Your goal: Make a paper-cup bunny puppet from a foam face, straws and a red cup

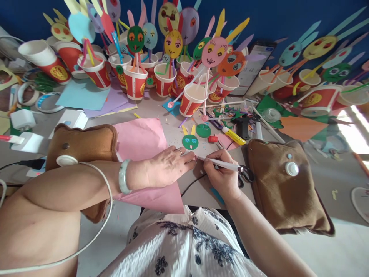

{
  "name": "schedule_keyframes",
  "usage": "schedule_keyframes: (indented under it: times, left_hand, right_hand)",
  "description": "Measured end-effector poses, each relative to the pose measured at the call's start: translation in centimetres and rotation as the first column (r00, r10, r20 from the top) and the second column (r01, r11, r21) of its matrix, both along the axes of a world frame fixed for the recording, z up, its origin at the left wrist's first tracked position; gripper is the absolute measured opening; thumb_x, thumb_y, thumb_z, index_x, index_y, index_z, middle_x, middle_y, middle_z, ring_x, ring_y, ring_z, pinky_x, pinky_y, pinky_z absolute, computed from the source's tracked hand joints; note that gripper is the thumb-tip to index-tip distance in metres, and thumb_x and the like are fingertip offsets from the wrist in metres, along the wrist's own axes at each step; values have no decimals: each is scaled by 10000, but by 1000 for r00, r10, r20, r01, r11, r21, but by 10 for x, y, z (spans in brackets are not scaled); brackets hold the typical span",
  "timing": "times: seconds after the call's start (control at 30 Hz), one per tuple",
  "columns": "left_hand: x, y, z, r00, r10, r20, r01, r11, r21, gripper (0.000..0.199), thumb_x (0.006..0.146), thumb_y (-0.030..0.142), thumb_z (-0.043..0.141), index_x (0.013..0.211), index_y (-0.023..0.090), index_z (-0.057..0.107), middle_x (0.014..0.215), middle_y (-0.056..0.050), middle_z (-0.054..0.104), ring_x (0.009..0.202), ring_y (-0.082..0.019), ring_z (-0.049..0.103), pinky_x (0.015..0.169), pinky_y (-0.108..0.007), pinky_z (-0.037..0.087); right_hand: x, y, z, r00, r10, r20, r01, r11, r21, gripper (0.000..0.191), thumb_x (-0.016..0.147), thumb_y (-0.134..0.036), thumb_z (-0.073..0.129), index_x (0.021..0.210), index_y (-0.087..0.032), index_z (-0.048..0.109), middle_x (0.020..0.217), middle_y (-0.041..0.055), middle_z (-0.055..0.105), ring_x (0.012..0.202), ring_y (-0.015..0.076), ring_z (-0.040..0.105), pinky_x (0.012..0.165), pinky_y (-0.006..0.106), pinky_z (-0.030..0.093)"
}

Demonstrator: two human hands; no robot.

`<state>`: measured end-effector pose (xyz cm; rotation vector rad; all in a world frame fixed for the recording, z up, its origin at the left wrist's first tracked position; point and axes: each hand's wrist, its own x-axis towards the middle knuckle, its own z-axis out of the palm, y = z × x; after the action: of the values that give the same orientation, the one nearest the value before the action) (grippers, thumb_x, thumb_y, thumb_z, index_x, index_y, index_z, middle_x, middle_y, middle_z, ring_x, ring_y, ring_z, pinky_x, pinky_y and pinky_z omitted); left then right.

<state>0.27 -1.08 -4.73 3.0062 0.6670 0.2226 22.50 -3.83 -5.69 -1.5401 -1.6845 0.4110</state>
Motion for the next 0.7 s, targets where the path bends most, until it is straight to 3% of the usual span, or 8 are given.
schedule_keyframes:
  times: [0.47,0.7]
  left_hand:
    - [6,-5,11,995,77,-67,-76,997,21,441,979,82,310,1376,202,461,1467,-73,499,1229,-219,516,1030,-396,389]
    - [1,-6,13,997,55,-54,-52,998,43,459,985,91,306,1418,177,431,1483,-86,488,1250,-227,511,1043,-407,383]
  right_hand:
    - [1,0,2,1000,16,12,-16,1000,11,119,741,-153,582,663,-223,525,547,-50,578,469,112,504,476,243,391]
    - [2,0,0,1000,16,22,-16,1000,-1,120,750,-156,577,666,-225,526,549,-47,578,467,115,492,486,256,386]
